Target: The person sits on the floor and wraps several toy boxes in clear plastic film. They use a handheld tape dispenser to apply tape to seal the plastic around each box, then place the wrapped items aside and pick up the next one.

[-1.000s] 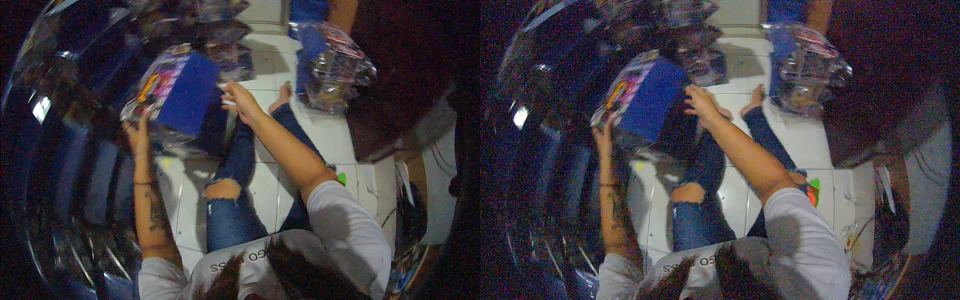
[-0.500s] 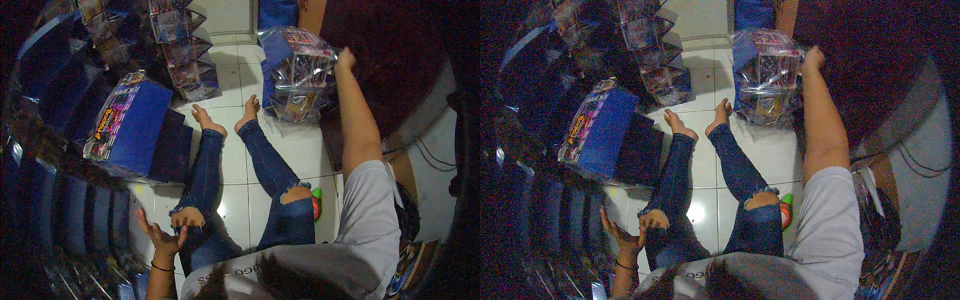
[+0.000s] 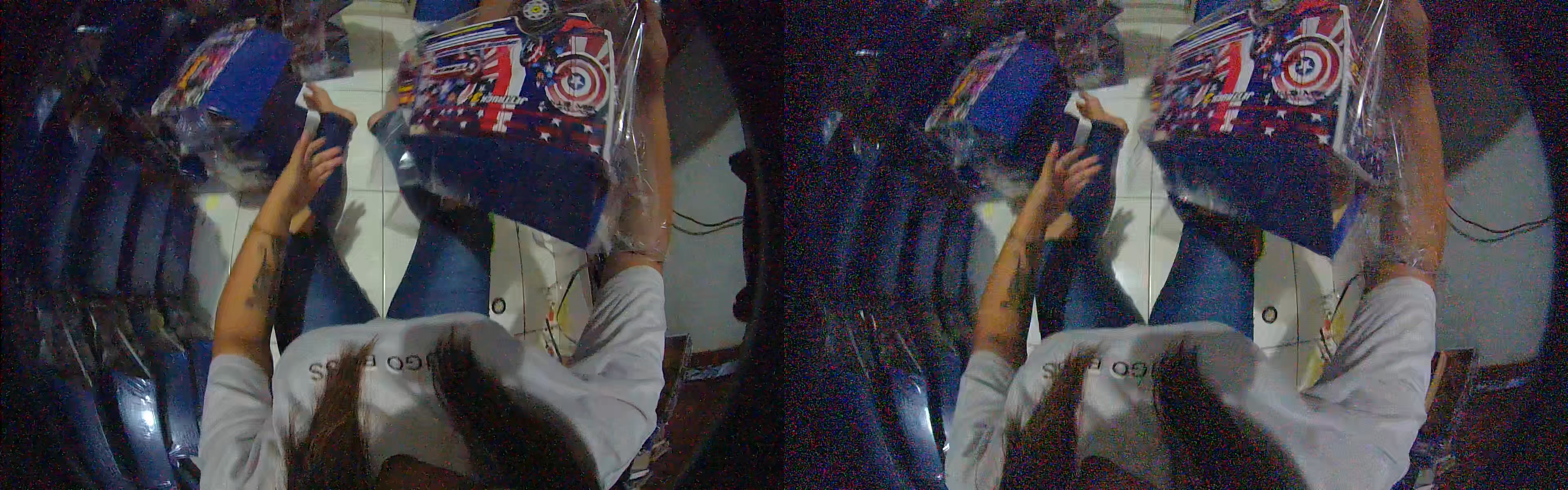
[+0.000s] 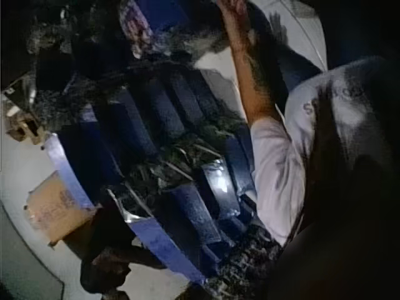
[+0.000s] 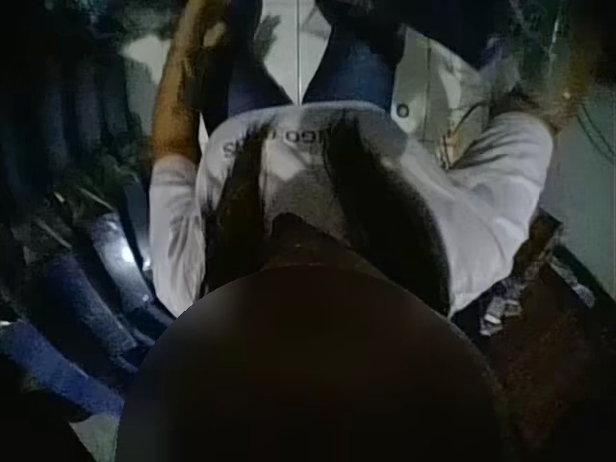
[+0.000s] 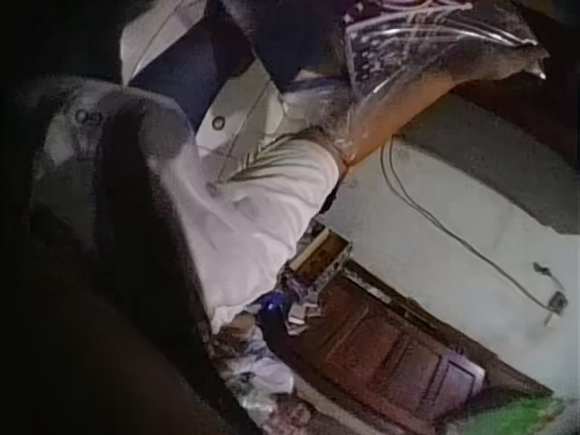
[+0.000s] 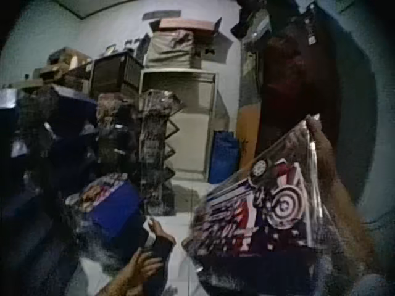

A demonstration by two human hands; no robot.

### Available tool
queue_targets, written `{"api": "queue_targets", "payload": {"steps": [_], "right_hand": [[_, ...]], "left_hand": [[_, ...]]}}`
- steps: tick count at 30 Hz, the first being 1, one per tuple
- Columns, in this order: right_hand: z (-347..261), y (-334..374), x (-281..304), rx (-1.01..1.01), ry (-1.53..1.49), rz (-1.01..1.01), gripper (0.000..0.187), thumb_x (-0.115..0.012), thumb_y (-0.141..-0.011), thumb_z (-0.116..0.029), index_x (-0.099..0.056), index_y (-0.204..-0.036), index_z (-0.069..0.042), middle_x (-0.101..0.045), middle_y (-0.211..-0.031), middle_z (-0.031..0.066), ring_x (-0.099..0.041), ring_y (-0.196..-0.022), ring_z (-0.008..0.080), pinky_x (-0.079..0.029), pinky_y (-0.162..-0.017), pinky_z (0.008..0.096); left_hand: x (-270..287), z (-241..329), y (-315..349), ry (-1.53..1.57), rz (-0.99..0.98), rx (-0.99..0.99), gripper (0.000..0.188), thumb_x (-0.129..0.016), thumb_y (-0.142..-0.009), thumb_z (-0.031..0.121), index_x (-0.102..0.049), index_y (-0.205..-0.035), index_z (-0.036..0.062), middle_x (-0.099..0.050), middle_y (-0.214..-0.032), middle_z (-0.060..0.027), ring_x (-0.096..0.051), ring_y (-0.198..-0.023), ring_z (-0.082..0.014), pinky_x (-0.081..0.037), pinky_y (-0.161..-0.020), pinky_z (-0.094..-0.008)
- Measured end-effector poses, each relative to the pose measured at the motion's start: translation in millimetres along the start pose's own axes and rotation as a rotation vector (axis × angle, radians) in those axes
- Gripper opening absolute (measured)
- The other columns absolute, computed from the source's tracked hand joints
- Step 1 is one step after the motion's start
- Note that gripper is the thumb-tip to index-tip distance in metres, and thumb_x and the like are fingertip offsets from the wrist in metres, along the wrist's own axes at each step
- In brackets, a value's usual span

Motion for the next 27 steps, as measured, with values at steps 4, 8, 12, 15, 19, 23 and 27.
{"api": "queue_targets", "payload": {"steps": [4,8,12,15,19,23,27], "right_hand": [[3.7,105.2,-65.4,-0.143,-0.008,-0.147,0.035,-0.045,-0.097,-0.035,-0.063,-0.099,-0.006,-0.063,-0.096,0.0084,-0.060,-0.086,0.0283,-0.042,-0.087,0.0444],[42.3,83.6,-44.2,-0.197,-0.201,0.027,0.035,-0.043,-0.098,-0.037,-0.062,-0.103,-0.009,-0.062,-0.100,0.0094,-0.060,-0.090,0.0293,-0.040,-0.093,0.0466],[64.4,86.9,-13.2,-0.150,-1.005,0.117,0.035,-0.041,-0.098,-0.039,-0.061,-0.107,-0.011,-0.061,-0.104,0.0105,-0.060,-0.094,0.0303,-0.037,-0.099,0.0489],[37.2,147.5,-27.6,0.073,-1.072,-0.107,0.030,-0.040,-0.097,-0.039,-0.055,-0.099,-0.013,-0.058,-0.096,0.0088,-0.056,-0.086,0.0278,-0.038,-0.093,0.0451],[15.5,208.5,-73.9,0.151,-0.920,-0.174,0.045,-0.045,-0.091,-0.053,-0.048,-0.104,-0.010,-0.048,-0.070,0.0040,-0.045,-0.062,0.0194,-0.036,-0.062,0.0316],[19.2,193.0,-92.6,-0.186,-0.713,-0.131,0.049,-0.049,-0.089,-0.053,-0.053,-0.105,-0.007,-0.050,-0.066,0.0006,-0.043,-0.059,0.0145,-0.035,-0.057,0.0299],[27.0,165.2,-85.2,-0.251,-0.595,-0.210,0.044,-0.045,-0.095,-0.043,-0.055,-0.110,-0.003,-0.055,-0.073,0.0061,-0.049,-0.068,0.0158,-0.039,-0.057,0.0302]], "left_hand": [[-18.6,-49.4,35.0,0.503,-0.540,0.307,0.065,-0.051,-0.090,0.055,-0.049,-0.129,0.0040,-0.060,-0.122,-0.0144,-0.060,-0.108,-0.0257,-0.045,-0.097,-0.0412],[37.7,-46.2,95.0,0.217,-0.109,0.011,0.048,-0.060,-0.087,0.044,-0.059,-0.117,0.0060,-0.066,-0.109,-0.0096,-0.065,-0.097,-0.0220,-0.053,-0.085,-0.0390],[51.4,10.2,153.6,-0.064,0.178,-0.132,0.053,-0.069,-0.082,0.029,-0.050,-0.126,0.0063,-0.063,-0.111,-0.0084,-0.064,-0.098,-0.0201,-0.054,-0.081,-0.0335],[35.6,45.6,190.3,-0.307,0.215,-0.262,0.084,-0.076,-0.073,0.015,-0.029,-0.142,0.0068,-0.055,-0.121,-0.0102,-0.057,-0.107,-0.0217,-0.051,-0.086,-0.0327],[-0.3,67.2,224.0,-0.540,0.123,-0.569,0.118,-0.084,-0.062,0.016,-0.004,-0.149,0.0093,-0.037,-0.139,-0.0134,-0.044,-0.123,-0.0254,-0.042,-0.099,-0.0359],[-19.0,73.9,229.5,-0.627,0.050,-0.679,0.127,-0.086,-0.058,0.029,-0.001,-0.150,0.0104,-0.030,-0.144,-0.0150,-0.037,-0.130,-0.0279,-0.034,-0.107,-0.0393],[-16.1,91.5,226.8,-0.117,-0.016,-0.651,0.119,-0.081,-0.065,0.044,-0.003,-0.149,0.0106,-0.031,-0.146,-0.0177,-0.036,-0.132,-0.0291,-0.030,-0.110,-0.0406]]}}
Point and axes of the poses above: each hand's wrist, its own y-axis away from the middle knuckle, its own x-axis out of the back of the hand, z = x × y, the point moved 9 cm from there along -y, towards the middle knuckle
